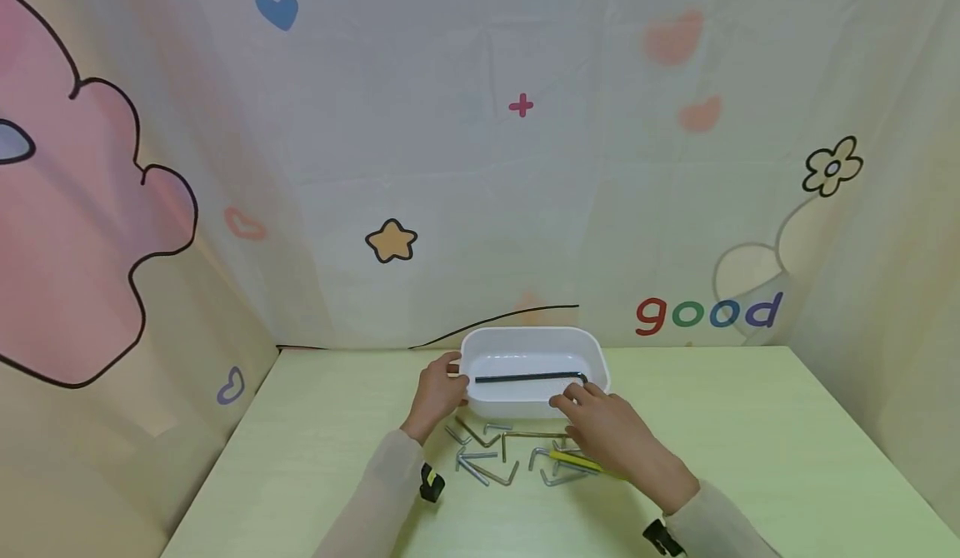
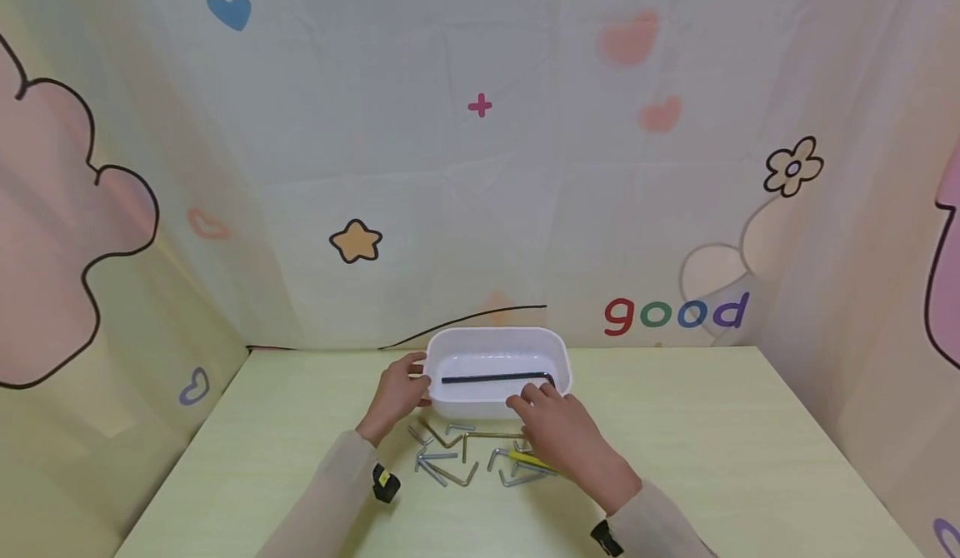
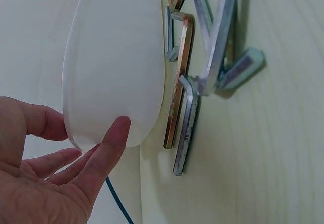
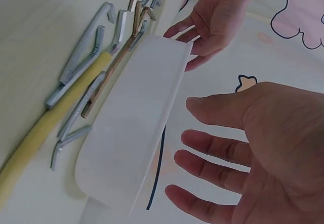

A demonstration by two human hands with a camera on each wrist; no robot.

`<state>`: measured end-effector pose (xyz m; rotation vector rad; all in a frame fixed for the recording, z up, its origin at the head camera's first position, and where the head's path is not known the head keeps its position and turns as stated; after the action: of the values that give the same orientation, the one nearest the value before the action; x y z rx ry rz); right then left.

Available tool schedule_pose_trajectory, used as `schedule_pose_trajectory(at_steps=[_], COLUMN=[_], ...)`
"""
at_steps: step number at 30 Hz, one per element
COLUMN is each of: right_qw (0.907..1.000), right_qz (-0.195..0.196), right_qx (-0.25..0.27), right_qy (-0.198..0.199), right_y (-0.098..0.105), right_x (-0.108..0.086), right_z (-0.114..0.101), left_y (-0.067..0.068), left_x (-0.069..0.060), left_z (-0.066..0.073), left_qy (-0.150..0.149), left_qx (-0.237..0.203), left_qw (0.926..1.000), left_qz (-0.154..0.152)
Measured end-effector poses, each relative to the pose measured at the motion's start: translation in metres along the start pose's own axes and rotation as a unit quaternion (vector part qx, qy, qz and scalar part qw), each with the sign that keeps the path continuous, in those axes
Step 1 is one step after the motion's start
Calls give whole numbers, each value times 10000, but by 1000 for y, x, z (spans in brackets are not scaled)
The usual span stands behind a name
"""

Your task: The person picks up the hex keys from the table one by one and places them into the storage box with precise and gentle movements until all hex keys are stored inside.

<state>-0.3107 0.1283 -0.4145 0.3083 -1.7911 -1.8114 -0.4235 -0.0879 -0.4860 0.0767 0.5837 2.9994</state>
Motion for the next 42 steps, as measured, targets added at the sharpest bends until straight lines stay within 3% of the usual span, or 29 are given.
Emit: schedule_pose_trajectory(at_steps=[14,21,33,42], right_qw=[9998,9974,9957,9948], right_qz=[-115,-587,-790,-799], right_qx=[182,390,482,630], right_qy=[16,-119,-7,-33], right_y=[-16,-34,-55,-57], right_x=[-24,-29,-36,-38], right_z=[2,4,3,4], left_y=[-1,-1,-1,-1], left_x=[2,3,3,1], left_z=[-3,-3,-4,-2], left_qy=[43,47,47,29], left_qx=[-24,-17,-7,-8], left_qw=[10000,10000,10000,10000], left_qz=[17,-12,-10,-4])
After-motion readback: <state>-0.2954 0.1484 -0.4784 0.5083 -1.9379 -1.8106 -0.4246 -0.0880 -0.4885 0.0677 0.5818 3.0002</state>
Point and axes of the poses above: each hand's wrist, its own x-axis towards the middle knuckle, its own y-axis out of the back of the hand, z = x × y, the point moved 8 cm from there along x, towards the middle knuckle, and after that the axes turned 4 degrees about -z, right-handed, at the moved point
